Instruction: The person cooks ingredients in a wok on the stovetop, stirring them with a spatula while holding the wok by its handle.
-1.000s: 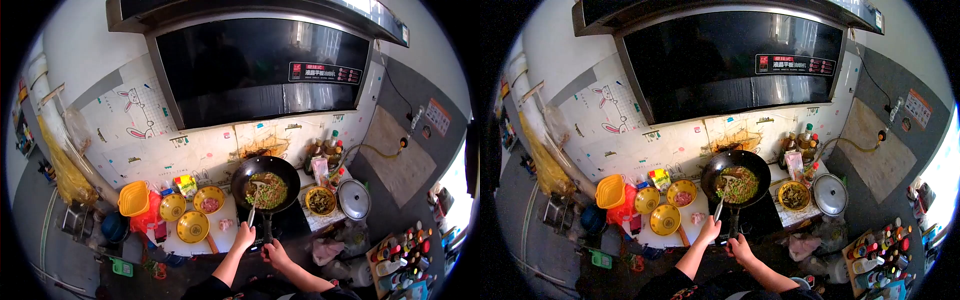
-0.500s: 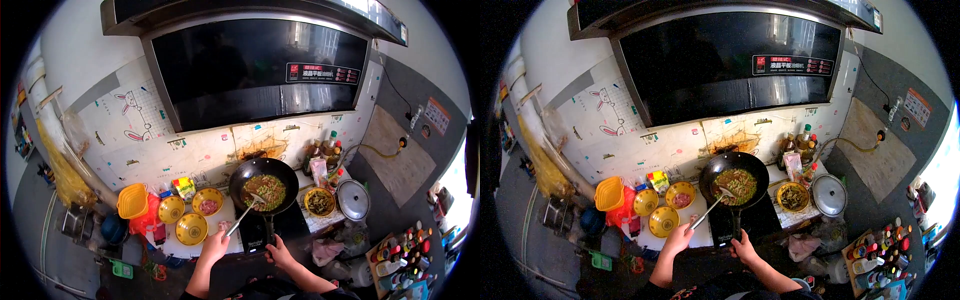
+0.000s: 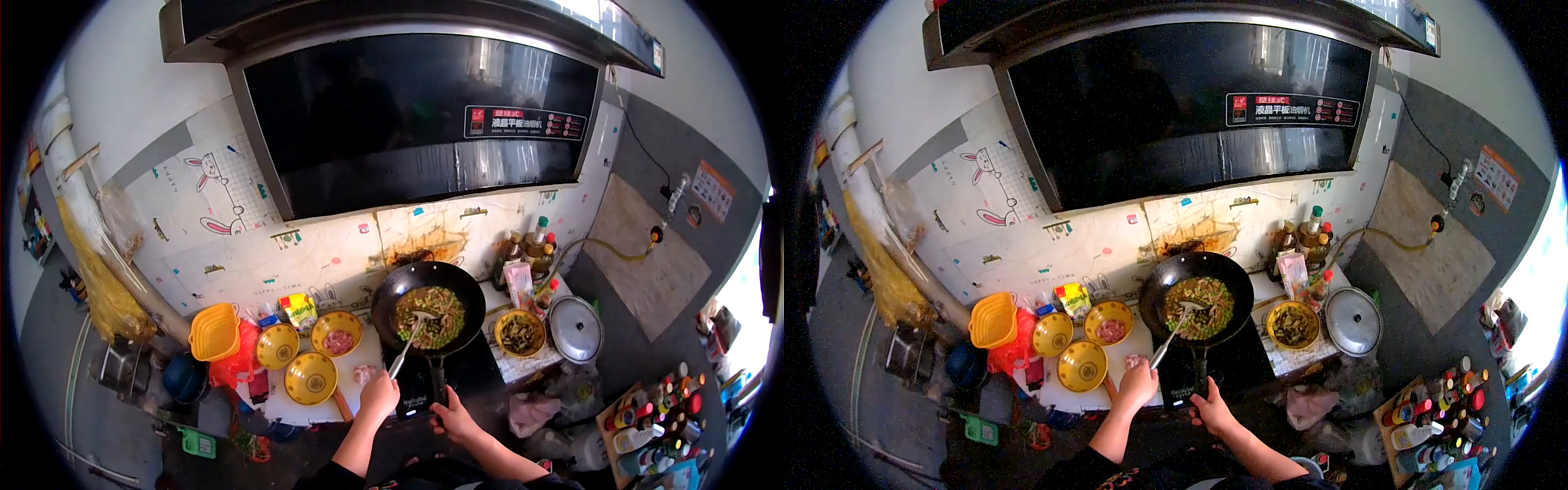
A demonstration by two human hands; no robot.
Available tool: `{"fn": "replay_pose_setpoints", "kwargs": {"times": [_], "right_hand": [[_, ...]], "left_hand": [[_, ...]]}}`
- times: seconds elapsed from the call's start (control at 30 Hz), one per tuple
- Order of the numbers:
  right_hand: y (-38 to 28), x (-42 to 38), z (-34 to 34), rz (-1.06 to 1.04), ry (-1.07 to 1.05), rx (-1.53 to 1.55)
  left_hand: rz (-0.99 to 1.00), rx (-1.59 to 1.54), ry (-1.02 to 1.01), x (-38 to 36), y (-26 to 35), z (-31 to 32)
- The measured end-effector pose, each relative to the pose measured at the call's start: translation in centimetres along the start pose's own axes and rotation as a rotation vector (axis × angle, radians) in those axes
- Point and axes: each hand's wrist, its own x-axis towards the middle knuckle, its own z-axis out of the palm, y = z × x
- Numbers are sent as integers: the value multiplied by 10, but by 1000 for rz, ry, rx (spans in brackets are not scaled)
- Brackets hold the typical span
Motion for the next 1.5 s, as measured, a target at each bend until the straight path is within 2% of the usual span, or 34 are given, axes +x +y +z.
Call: {"fn": "replay_pose_setpoints", "kwargs": {"times": [0.07,0.17,0.5,0.73,0.87,0.97,1.03,1.07,1.23,1.37,1.5], "right_hand": [[0,1,-1,-1,-16,8],[1,1,-2,-3,-30,22],[4,5,-4,-25,-38,26],[-1,0,0,-17,-25,19],[-2,-1,1,-9,-23,22],[0,1,-3,-15,-40,20],[1,2,-4,-28,-61,9],[1,1,-4,-25,-61,12],[0,1,-5,-13,-51,8],[2,2,-6,7,-42,25],[-1,1,-5,11,-56,44]], "left_hand": [[71,25,118,5,3,3],[59,-64,142,5,11,-5],[157,-53,189,30,29,21],[181,50,110,12,16,5],[226,72,152,3,1,-2],[195,63,145,-6,-4,-19],[263,40,240,-11,-13,-30],[121,47,127,-23,0,-57],[107,69,130,-55,-2,-117],[168,120,176,-63,-21,-123],[154,141,110,-65,-19,-128]]}}
